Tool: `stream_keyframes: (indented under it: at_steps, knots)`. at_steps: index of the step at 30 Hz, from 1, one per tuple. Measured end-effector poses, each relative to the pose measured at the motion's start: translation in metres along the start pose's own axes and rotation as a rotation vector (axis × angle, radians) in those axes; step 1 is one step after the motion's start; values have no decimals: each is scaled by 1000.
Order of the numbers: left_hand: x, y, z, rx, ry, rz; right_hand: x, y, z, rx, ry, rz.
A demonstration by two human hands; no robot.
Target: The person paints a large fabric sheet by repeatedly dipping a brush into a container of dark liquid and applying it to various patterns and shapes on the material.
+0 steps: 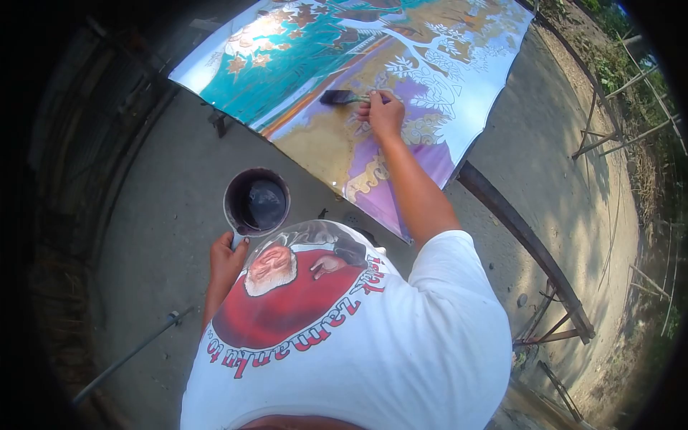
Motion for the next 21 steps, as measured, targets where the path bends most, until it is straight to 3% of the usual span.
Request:
stream_keyframes:
  at_steps: [1,3,6,8,15,21]
  knots:
    - [0,1,1,3,2,-1,-6,13,-12,117,67,1]
    - [-3,2,2,5,18,34,-6,16,-16,127,80,16]
    - [-5,1,4,12,36,27,-18,-10,12,-60,55,104]
    - [-8,0,6,17,44,36,-6,-35,42,-227,-120,105]
    - [-15,-1,4,14,62,28,0,-20,56,-23,-56,20]
    - [-16,-5,-1,-17,50,49,8,-61,86,-150,-176,-102]
Point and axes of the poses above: each hand's wrist, its own z-axis away from the middle knuckle, its own y-axis out of the back of the hand, x = y × z, the point moved 9 cm from there along -z, towards the middle knuckle, and after that the axes turned 5 degrees about y, right-handed, at the moved point
